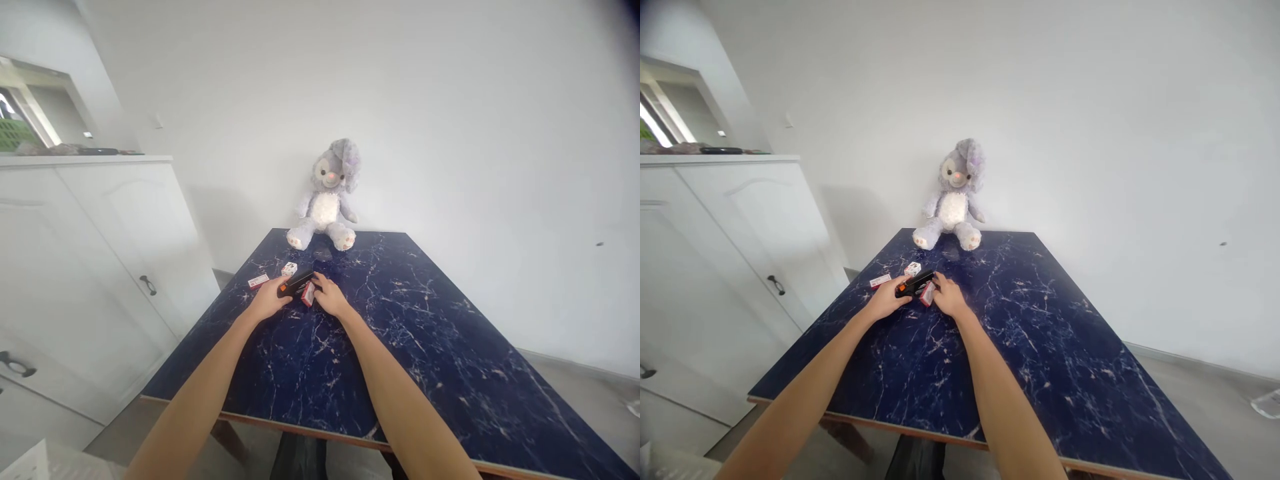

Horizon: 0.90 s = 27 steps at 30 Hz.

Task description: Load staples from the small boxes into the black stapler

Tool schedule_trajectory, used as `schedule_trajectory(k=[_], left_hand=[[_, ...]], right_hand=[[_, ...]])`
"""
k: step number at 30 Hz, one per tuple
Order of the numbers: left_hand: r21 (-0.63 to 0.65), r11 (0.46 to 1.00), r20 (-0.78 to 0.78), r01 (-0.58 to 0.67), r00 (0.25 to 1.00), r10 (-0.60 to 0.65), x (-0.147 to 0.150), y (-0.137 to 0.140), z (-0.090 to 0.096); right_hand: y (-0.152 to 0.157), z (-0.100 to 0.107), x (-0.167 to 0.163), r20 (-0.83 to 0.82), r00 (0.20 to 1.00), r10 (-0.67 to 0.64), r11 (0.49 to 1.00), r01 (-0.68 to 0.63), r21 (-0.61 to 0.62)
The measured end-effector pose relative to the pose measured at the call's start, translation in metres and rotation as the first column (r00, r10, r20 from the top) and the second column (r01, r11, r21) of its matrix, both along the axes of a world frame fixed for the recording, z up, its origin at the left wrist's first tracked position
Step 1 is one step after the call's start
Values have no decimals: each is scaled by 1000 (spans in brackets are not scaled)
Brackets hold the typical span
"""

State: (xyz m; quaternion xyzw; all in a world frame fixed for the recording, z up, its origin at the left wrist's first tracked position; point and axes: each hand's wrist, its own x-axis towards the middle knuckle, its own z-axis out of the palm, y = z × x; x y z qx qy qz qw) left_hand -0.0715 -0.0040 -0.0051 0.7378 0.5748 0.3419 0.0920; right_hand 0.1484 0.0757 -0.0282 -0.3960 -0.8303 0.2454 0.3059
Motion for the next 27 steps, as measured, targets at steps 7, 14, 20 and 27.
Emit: schedule_trajectory(k=[7, 14, 20, 27], left_hand=[[153, 972, -52, -179, 981, 189, 3, 10, -9], [195, 839, -181, -509, 822, 540, -45, 12, -14], [165, 819, -190, -550, 797, 574, -60, 9, -14], [355, 911, -44, -211, 969, 242, -1, -9, 17]], right_hand=[[-10, 2, -1, -137, 966, -218, 969, 231, 88], [-44, 5, -12, 91, 995, -34, 976, 14, 218], [-52, 8, -25, 121, 965, -230, 959, 204, 196], [-36, 4, -7, -2, 895, -447, 890, 445, 104]])
